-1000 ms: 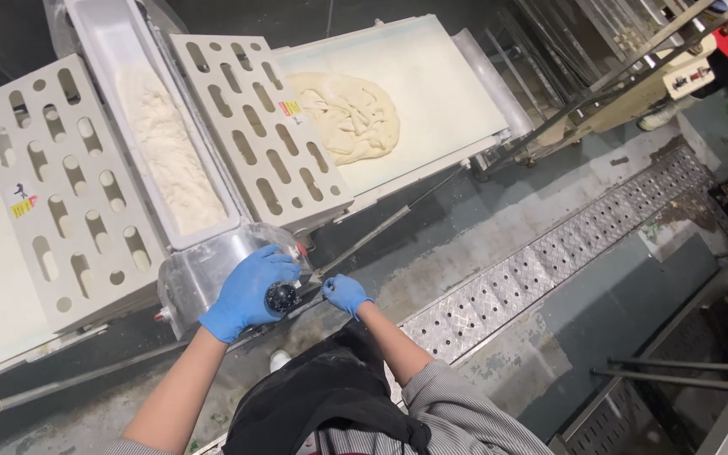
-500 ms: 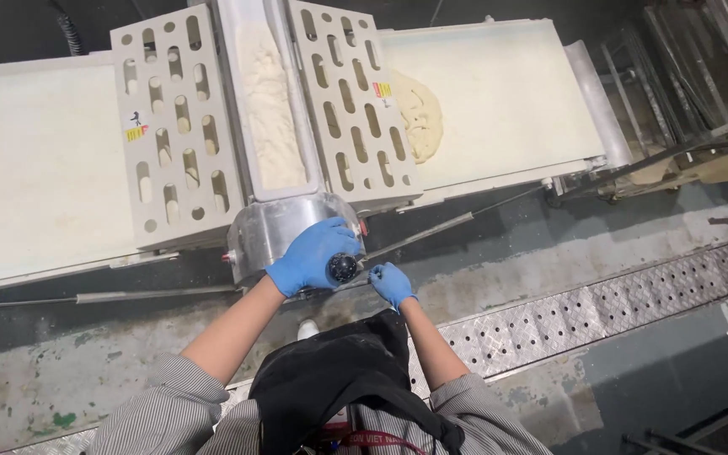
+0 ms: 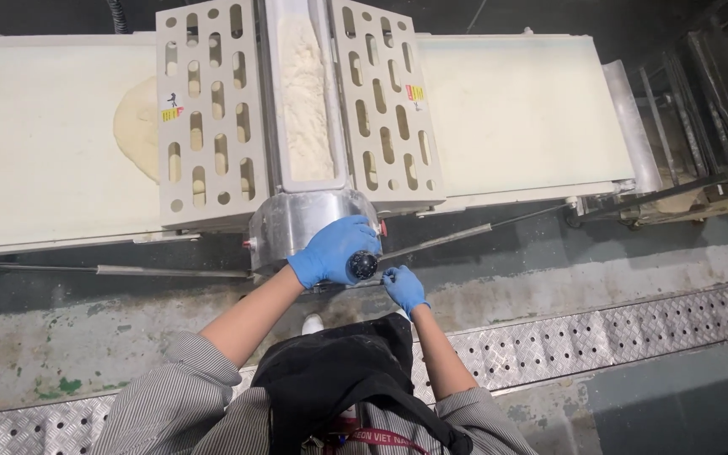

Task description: The person is folding dough and using a commercial dough sheeter machine to flatten it in a bakery kitchen.

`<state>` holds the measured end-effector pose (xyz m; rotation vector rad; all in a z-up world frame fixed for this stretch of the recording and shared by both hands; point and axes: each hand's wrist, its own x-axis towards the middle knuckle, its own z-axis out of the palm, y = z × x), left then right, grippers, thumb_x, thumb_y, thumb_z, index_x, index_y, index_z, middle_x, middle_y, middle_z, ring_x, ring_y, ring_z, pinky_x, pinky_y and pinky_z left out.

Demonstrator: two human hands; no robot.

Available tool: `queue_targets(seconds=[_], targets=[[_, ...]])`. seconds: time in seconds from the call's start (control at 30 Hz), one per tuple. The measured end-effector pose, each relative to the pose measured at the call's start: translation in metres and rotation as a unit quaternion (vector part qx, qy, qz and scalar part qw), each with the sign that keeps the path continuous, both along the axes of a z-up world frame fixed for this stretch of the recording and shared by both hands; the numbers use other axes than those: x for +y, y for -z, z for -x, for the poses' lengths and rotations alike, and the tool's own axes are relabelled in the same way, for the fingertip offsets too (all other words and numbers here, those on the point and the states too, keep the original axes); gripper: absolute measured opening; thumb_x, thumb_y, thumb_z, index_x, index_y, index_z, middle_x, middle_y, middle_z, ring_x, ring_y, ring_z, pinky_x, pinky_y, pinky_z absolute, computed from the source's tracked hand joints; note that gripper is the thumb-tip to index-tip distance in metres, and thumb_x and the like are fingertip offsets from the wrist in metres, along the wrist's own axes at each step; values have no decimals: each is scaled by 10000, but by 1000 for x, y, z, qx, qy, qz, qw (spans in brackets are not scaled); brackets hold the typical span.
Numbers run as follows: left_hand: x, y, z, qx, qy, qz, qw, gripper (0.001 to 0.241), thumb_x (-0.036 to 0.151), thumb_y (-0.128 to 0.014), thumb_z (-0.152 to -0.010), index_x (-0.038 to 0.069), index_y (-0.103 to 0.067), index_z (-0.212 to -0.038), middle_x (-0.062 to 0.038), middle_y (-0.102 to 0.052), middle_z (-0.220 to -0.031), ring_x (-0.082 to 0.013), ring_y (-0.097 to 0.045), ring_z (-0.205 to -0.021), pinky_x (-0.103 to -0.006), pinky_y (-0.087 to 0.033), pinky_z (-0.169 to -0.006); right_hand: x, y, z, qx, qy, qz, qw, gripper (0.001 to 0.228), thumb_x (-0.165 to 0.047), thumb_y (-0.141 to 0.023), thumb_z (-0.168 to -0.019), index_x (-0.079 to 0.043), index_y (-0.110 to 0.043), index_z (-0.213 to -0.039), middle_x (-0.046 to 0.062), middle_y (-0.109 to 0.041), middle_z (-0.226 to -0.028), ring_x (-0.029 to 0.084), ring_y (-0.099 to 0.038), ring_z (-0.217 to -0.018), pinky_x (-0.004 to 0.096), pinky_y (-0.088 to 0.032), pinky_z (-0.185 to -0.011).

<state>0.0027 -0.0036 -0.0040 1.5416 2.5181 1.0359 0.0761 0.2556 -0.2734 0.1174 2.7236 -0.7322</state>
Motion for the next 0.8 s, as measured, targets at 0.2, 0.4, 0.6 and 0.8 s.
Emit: queue_targets(seconds=[0.2, 0.4, 0.6, 0.8], targets=[[1, 6, 1, -3, -4, 2, 1000, 190, 240, -746, -632, 166, -717, -805, -39, -702, -883, -255, -651, -921, -372, -496, -962, 0, 3, 0, -1, -1, -17, 1000, 281, -376, -631, -901, -183, -776, -1047, 146, -662, -1089, 369, -661, -1027, 482, -533, -900], [0, 5, 0, 15, 0, -1, 1000, 184, 239, -740, -643, 169, -721, -812, -36, -706, -878, -253, -654, -924, -375, -493, -971, -1, -2, 0, 2, -2, -25, 1000, 286, -374, -638, -900, -174, -772, -1055, 151, -657, -1107, 375, -658, -1034, 492, -533, -900], [1, 4, 0, 4, 4, -8, 1000, 194, 251, -743, -656, 159, -715, -824, -37, -697, -860, -245, -655, -916, -382, -486, -991, -2, -7, 0, -2, 1, -12, 1000, 288, -364, -635, -900, -173, -774, -1066, 153, -657, -1118, 379, -659, -1041, 489, -535, -905], [0, 2, 0, -13, -9, 1, 1000, 205, 243, -743, -643, 168, -717, -832, -45, -702, -914, -261, -646, -959, -367, -487, -985, -2, -14, 0, -12, 1, 1, 1000, 284, -357, -655, -889, -167, -771, -1066, 150, -656, -1133, 375, -663, -1040, 477, -528, -914]])
